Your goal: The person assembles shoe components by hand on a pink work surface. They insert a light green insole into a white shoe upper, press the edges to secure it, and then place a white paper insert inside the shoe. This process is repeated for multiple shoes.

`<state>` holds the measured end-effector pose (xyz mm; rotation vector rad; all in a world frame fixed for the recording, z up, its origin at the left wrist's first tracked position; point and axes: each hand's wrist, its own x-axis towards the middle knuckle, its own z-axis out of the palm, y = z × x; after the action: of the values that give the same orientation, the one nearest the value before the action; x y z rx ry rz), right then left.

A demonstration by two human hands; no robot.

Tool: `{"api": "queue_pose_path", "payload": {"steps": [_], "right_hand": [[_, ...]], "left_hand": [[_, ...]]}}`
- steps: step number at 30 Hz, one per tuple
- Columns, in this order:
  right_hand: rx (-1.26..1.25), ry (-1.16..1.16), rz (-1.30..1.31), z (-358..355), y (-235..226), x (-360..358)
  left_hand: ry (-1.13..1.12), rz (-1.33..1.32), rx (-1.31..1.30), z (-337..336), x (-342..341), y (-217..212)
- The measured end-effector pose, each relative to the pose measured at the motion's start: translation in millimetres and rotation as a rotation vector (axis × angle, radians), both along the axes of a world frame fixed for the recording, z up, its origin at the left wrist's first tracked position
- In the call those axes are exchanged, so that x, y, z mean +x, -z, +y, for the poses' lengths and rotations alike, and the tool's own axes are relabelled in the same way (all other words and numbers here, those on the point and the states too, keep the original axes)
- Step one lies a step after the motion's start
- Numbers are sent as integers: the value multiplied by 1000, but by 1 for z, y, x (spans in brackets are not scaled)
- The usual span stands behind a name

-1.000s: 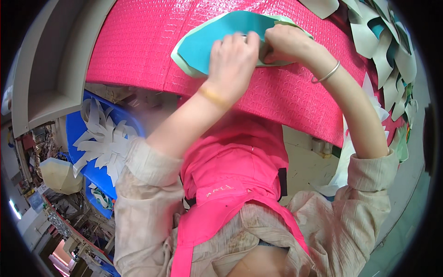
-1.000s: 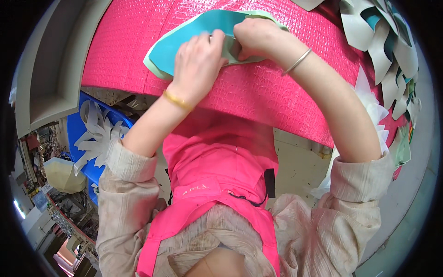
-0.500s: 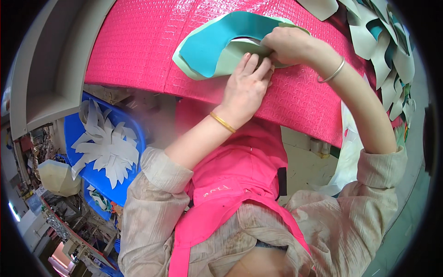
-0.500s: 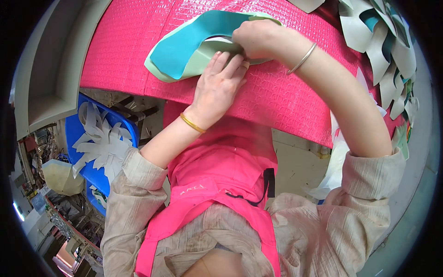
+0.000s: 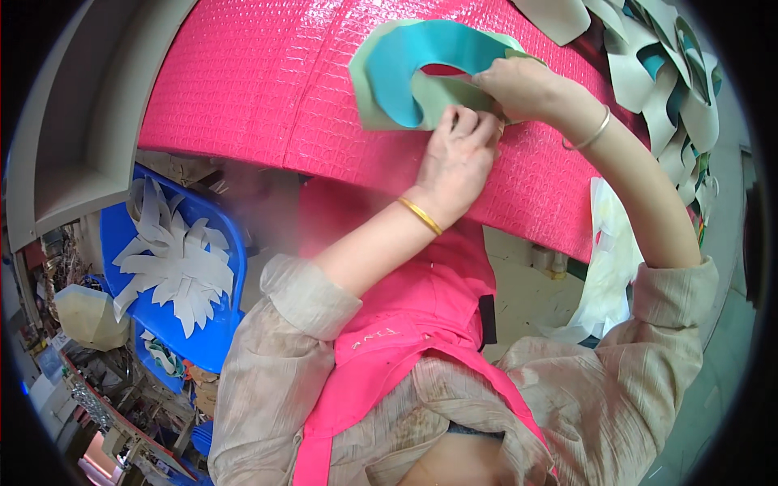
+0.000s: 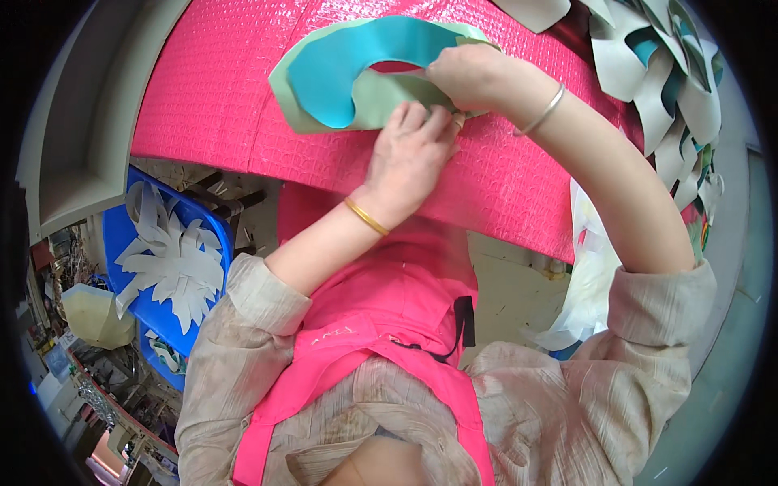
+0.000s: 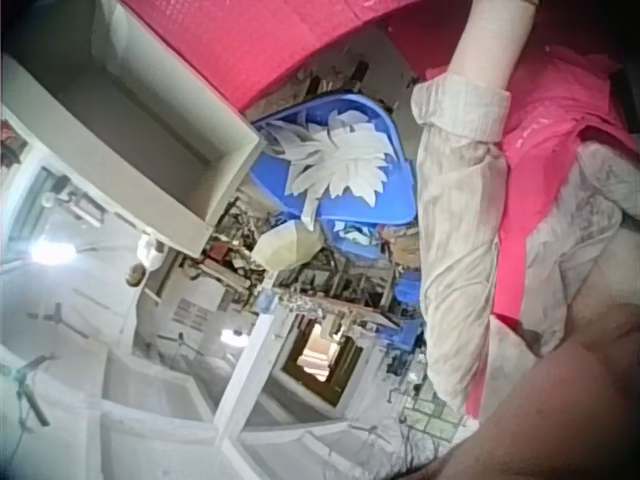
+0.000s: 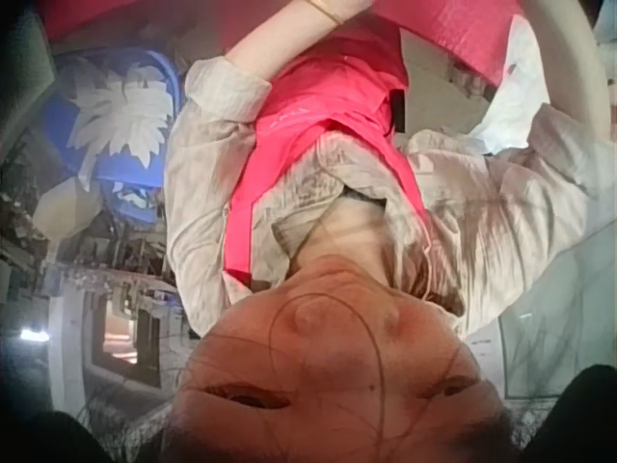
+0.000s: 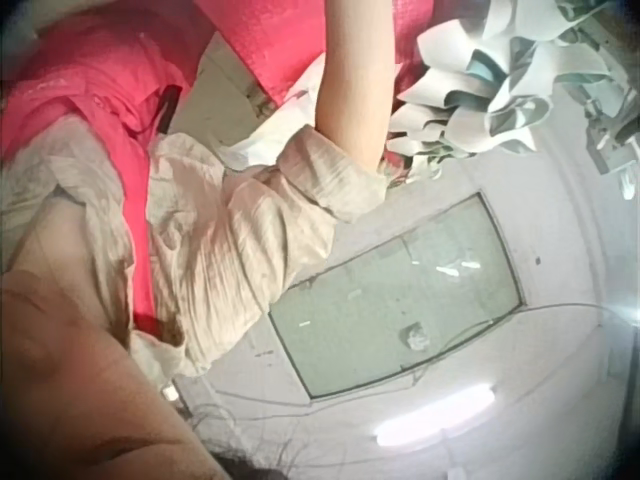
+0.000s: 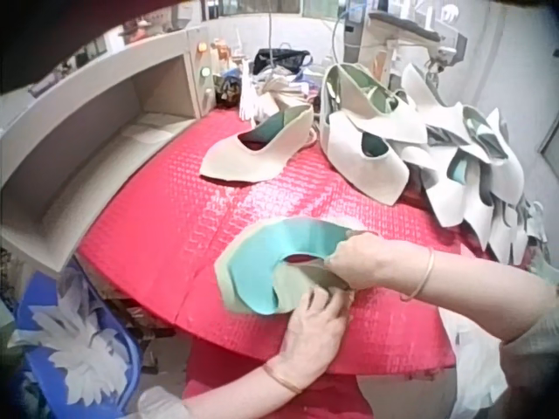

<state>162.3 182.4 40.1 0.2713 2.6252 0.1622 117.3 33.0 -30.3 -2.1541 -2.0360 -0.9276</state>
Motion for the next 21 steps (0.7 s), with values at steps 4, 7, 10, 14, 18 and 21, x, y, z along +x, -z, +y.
{"api": "queue_pose_path", "payload": {"steps": [4, 7, 10, 14, 18, 21], "right_hand": [[6, 26, 96, 12, 8, 18], [137, 57, 7, 2, 5, 18], [15, 19, 124, 5, -6, 27], [-57, 114, 68, 3, -5, 19], [-699, 619, 331, 9, -42, 25], [-785, 606, 559, 14, -54, 36]], "left_hand": [[-2, -134, 40, 1, 7, 13], [37, -169, -50, 8, 12, 8], [-50, 50, 115, 16, 22, 9], [-85, -97, 77, 22, 28, 13], [-131, 189, 11, 32, 37, 7], [-76, 389, 3, 38, 42, 4]]}}
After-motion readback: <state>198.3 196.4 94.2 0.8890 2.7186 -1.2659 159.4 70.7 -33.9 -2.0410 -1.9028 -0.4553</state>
